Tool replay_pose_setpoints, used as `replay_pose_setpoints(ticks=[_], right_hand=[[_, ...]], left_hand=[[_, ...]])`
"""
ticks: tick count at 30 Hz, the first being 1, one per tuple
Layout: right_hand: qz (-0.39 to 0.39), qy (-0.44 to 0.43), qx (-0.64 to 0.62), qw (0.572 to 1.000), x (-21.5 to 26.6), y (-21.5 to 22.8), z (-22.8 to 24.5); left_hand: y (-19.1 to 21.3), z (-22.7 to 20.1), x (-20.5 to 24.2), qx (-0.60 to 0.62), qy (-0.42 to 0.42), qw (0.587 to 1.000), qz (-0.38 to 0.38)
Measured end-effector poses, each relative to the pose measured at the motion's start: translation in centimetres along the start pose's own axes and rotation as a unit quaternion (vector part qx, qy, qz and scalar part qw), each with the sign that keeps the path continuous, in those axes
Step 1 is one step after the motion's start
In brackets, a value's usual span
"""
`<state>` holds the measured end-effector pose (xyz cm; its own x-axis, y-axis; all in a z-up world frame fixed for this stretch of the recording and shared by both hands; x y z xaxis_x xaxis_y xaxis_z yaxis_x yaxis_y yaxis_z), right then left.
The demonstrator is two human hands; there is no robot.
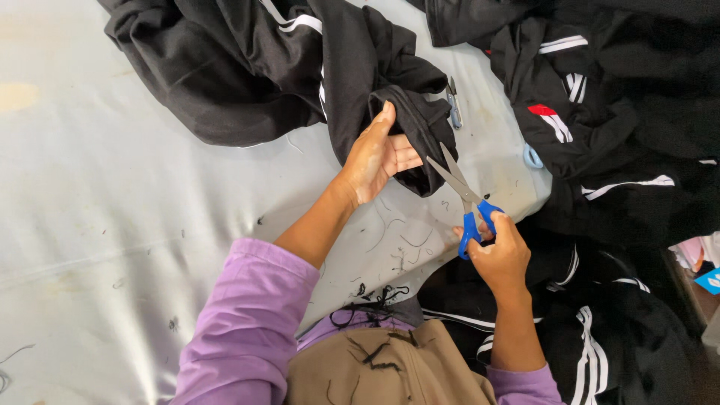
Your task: The person uses a seam ripper to cut threads on the cuff of a black track pant. They then use scissors to trim the fabric around the cuff area.
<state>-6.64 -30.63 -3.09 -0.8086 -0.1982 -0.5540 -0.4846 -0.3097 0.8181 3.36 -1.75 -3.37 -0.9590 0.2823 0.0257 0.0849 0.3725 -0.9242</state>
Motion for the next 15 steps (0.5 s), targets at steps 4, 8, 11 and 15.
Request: replay_pose_setpoints(ticks=[4,8,11,15], right_hand=[[0.004,-0.002,0.013,1.0,-0.4,0.2,0.7],[0.005,-0.007,0.0,1.0,-0.8,0.1,1.0],[-0.003,-0.016,0.019,1.0,0.1,-1.0,-0.7],[-0.004,-0.032,0.045,0.998,0.4,-1.3,-0.9]], left_hand=[[-0.1,0.1,0.2,-0.011,0.001,1.0,0.003],[-0.4,0.7,0.1,-0.034,0.004,0.999,0.012],[-1.2,0.7,0.5,-0.042,0.008,0.999,0.018],[-1.2,1.2,0.5,-0.044,0.003,0.999,0.031]])
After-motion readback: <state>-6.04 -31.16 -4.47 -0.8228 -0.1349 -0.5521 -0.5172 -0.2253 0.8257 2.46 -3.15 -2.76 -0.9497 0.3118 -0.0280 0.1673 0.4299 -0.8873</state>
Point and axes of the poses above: each hand's wrist, its own x-axis away from the middle knuckle, its own y-axis out of the back of the hand, z = x × y, the point moved 3 cm from there along -x, towards the middle knuckle, and after that the axes turned 1 degree about -y, right-handed, at the moved point
